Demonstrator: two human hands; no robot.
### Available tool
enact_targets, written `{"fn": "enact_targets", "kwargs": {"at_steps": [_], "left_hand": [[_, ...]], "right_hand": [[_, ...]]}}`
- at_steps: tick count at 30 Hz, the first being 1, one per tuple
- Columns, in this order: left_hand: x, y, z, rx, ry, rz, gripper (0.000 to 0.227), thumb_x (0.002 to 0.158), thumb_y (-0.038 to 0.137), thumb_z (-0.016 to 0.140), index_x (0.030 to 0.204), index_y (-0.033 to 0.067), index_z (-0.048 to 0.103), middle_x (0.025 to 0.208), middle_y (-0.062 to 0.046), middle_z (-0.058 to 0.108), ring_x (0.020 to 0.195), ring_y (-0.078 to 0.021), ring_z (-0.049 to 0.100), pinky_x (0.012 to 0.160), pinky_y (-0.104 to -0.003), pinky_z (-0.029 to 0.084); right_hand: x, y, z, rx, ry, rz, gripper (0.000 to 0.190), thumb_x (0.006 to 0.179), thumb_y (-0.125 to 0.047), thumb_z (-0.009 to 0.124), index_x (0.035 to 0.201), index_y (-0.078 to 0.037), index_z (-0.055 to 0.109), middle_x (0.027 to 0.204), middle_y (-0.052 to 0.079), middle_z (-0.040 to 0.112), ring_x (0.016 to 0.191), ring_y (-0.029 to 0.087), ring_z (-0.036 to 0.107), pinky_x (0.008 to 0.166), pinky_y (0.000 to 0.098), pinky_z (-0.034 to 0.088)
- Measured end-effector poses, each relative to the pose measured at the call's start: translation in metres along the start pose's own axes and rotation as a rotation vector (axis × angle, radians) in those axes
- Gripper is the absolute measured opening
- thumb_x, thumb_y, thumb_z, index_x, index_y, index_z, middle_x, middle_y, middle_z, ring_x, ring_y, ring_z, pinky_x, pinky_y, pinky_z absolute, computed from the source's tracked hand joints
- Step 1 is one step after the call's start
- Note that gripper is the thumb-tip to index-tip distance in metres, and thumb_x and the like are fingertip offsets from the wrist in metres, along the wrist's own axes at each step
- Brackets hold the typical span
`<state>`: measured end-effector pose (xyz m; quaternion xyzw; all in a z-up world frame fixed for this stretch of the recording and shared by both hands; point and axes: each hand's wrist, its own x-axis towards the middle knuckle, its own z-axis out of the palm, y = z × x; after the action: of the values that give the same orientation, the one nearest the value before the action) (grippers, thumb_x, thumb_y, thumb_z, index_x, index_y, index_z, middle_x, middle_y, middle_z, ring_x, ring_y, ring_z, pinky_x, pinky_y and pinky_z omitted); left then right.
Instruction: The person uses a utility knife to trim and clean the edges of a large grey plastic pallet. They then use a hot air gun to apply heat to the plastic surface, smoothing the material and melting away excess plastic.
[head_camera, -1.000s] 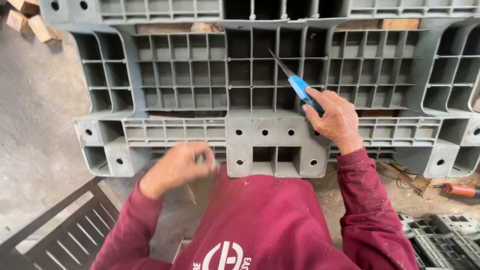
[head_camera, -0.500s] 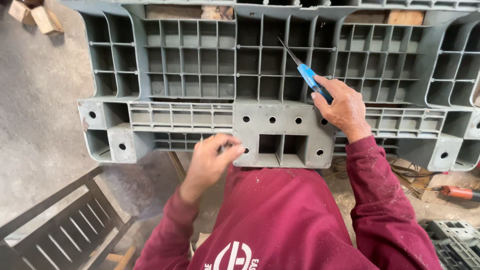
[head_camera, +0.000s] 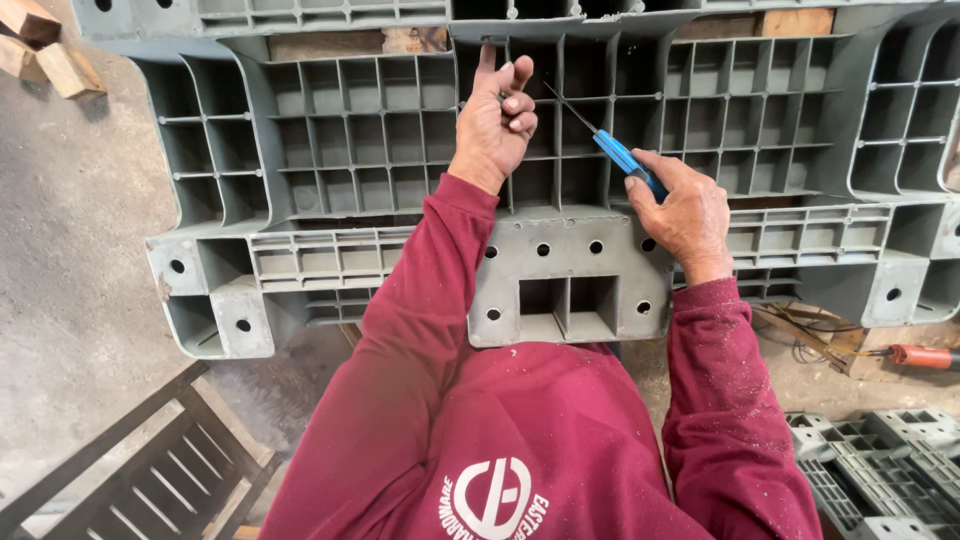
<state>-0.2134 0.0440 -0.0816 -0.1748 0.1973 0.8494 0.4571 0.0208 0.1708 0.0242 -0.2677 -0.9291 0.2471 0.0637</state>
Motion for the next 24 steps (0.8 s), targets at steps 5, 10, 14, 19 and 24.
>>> {"fn": "enact_targets", "kwargs": {"at_steps": [5, 10, 14, 19, 24], "left_hand": [[-0.021, -0.006, 0.0, -0.267, -0.005, 0.069, 0.054, 0.1, 0.008, 0.052, 0.147, 0.0318, 0.043, 0.093, 0.002, 0.059, 0.061, -0.0073, 0.045, 0.05, -0.022, 0.033], [-0.1, -0.022, 0.0, -0.402, -0.107, -0.018, 0.005, 0.103, 0.014, 0.054, 0.104, 0.0174, 0.057, 0.077, 0.005, 0.05, 0.055, -0.0082, 0.04, 0.048, -0.025, 0.03], [-0.139, -0.039, 0.011, -0.157, 0.041, -0.116, 0.014, 0.103, 0.024, 0.059, 0.099, 0.0106, 0.06, 0.072, 0.004, 0.05, 0.05, -0.0077, 0.04, 0.043, -0.025, 0.031], [-0.145, -0.083, 0.03, 0.188, 0.161, -0.098, 0.022, 0.1, 0.014, 0.058, 0.121, 0.0065, 0.06, 0.098, -0.005, 0.063, 0.078, -0.0147, 0.059, 0.069, -0.03, 0.051], [-0.138, -0.12, 0.061, 0.242, -0.09, -0.118, 0.036, 0.103, 0.01, 0.058, 0.138, 0.0005, 0.056, 0.119, -0.013, 0.066, 0.101, -0.023, 0.067, 0.092, -0.039, 0.059]], "right_hand": [[0.002, -0.002, 0.001, -0.013, -0.002, 0.062, 0.033, 0.095, -0.03, 0.074, 0.125, -0.017, 0.076, 0.103, 0.009, 0.075, 0.088, 0.033, 0.071, 0.077, 0.0425, 0.056], [0.002, -0.004, 0.0, 0.008, 0.006, 0.009, 0.032, 0.097, -0.029, 0.074, 0.125, -0.016, 0.075, 0.105, 0.008, 0.075, 0.086, 0.031, 0.071, 0.076, 0.0409, 0.056], [0.0, 0.0, 0.002, 0.052, 0.014, -0.001, 0.031, 0.096, -0.024, 0.076, 0.125, -0.013, 0.075, 0.102, 0.009, 0.075, 0.076, 0.027, 0.069, 0.07, 0.0372, 0.055], [-0.019, 0.005, -0.014, 0.249, 0.196, -0.098, 0.028, 0.105, -0.008, 0.076, 0.132, -0.004, 0.071, 0.097, 0.012, 0.067, 0.078, 0.022, 0.063, 0.076, 0.0315, 0.051], [-0.062, 0.02, -0.034, 0.756, 0.521, 0.189, 0.032, 0.111, -0.011, 0.064, 0.141, 0.0, 0.062, 0.106, 0.006, 0.07, 0.091, 0.012, 0.068, 0.085, 0.0287, 0.056]]}}
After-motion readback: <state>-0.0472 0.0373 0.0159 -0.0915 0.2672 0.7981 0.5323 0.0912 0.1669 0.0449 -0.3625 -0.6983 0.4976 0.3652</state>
